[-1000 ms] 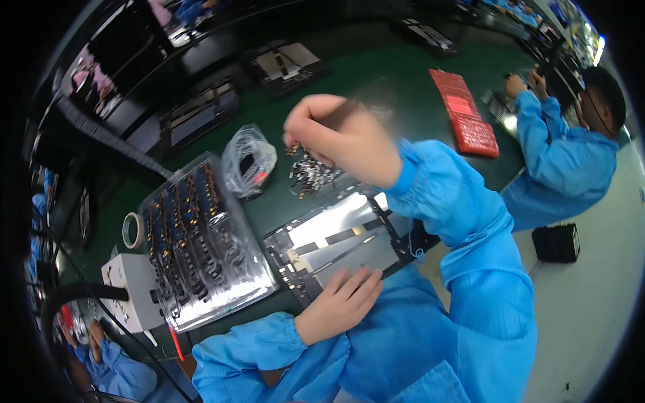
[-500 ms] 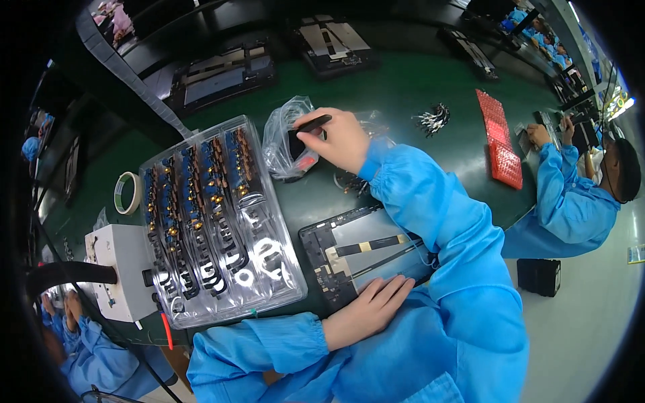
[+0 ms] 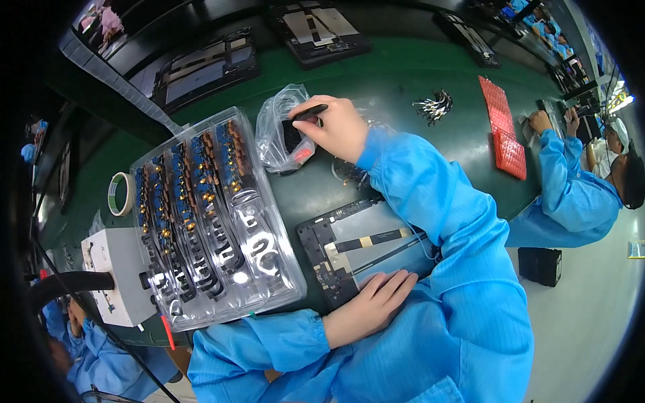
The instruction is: The person installs small electronic components, ribbon cables, and a battery into a tablet chassis using tweezers and a plastic pry tool.
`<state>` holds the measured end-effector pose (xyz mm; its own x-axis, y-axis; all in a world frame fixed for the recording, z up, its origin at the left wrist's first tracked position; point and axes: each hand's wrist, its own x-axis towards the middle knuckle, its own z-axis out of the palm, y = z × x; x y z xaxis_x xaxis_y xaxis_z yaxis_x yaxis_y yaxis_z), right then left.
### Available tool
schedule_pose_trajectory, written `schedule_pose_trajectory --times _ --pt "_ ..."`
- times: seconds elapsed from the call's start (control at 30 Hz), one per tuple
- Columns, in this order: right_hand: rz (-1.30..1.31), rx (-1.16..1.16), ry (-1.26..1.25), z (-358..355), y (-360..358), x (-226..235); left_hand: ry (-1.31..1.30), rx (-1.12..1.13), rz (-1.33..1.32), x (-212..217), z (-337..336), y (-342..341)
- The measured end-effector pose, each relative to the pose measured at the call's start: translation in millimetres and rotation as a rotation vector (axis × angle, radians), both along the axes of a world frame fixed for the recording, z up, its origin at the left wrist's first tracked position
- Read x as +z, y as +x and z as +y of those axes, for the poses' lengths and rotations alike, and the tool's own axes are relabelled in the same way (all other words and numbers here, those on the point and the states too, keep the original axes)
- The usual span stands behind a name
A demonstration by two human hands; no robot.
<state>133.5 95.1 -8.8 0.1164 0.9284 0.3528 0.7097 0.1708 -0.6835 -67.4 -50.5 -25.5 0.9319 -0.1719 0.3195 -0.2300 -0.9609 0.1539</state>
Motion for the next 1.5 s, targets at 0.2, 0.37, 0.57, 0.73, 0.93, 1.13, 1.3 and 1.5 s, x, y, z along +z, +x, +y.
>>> schedule_pose_trajectory --times 0.2,0.37,0.57,0.73,0.93,1.13,1.3,1.5 --pt "0.065 -0.049 0.074 -7.5 4.0 16.2 -0.003 0.039 -0.064 0.8 -1.0 3.9" --pt "0.225 -0.044 0.067 -27.0 7.4 42.3 0.061 0.005 -0.044 4.9 -4.5 6.3" --pt "0.24 0.112 0.13 -99.5 2.9 103.4 -1.198 0.069 0.015 33.9 -11.7 -0.6" --pt "0.114 0.465 0.148 -149.7 -6.5 125.7 -2.699 0.19 -0.275 75.7 18.1 -1.6" --pt "0.033 0.589 0.121 -162.9 -29.1 117.3 -2.829 -0.245 -0.581 72.9 35.2 27.9" --pt "0.037 0.558 0.062 -173.7 -32.7 102.0 -2.919 -0.547 -0.673 64.2 26.8 26.2" --pt "0.032 0.519 0.057 -181.8 -35.0 108.1 -2.942 -0.652 -0.657 61.5 19.5 24.4" --pt "0.02 0.551 0.017 -182.7 -36.0 107.2 -2.925 -0.645 -0.676 62.4 19.5 23.1"
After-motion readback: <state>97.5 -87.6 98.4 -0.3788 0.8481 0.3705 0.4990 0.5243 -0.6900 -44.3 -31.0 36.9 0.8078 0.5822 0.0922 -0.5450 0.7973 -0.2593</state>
